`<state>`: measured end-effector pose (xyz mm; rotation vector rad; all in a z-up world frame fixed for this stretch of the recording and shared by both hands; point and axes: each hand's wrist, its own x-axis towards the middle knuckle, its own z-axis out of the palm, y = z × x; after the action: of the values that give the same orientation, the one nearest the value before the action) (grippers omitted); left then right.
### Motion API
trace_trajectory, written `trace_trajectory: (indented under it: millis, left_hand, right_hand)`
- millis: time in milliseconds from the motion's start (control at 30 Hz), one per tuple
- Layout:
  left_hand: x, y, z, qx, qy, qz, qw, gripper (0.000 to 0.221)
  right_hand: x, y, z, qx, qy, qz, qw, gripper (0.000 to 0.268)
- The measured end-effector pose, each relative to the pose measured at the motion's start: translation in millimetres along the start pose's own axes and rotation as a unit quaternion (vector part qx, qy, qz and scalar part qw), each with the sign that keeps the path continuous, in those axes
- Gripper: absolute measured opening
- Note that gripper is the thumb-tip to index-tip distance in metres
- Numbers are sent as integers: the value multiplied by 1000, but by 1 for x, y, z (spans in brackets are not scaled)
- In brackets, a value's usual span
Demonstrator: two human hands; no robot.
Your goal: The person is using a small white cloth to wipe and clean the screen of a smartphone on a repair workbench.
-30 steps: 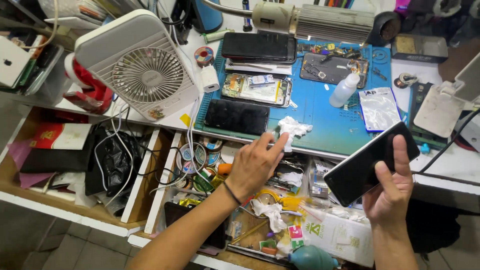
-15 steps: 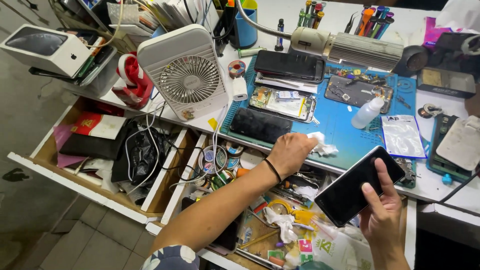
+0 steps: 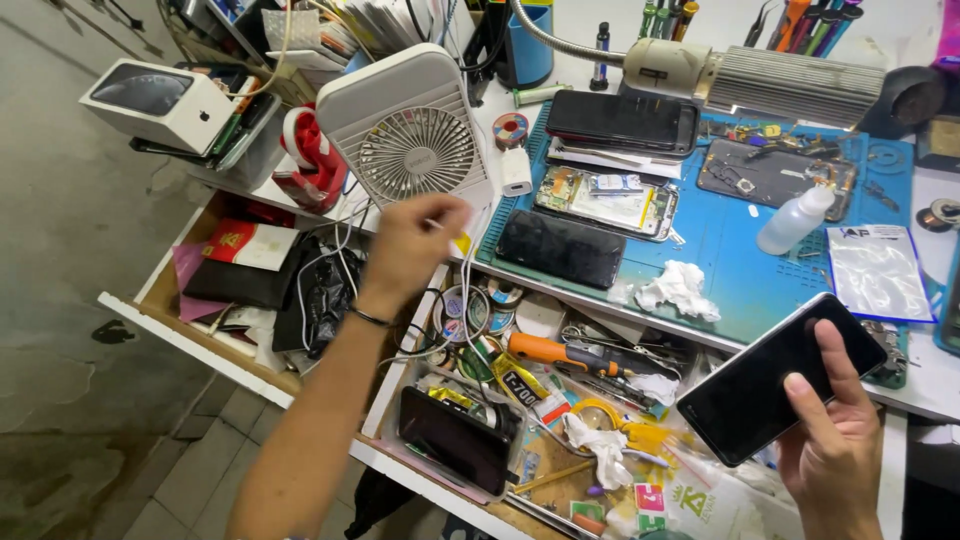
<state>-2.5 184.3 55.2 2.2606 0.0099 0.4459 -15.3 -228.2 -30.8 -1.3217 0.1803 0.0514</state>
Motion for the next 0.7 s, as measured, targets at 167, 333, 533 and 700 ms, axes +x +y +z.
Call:
trace_trajectory:
  millis: [167,333,533,700]
  left_hand:
    - [23,-136,-122,-19,316,-164,934,10]
    - [50,-203,-176,80,187,-385,900,47]
    - [75,-175,-187,-33,150,-510,847,21]
    - [80,-216,-190,-143,168,-482,848,15]
  right_hand:
    - [-6,-10,13,-45,-4,9,999,65]
    - [-4,0,17,-46,13,-7,999,64]
    - [0,7,19,-67,28,-18,997,64]
    - [-2,6,27,-86,36,-11,996,64]
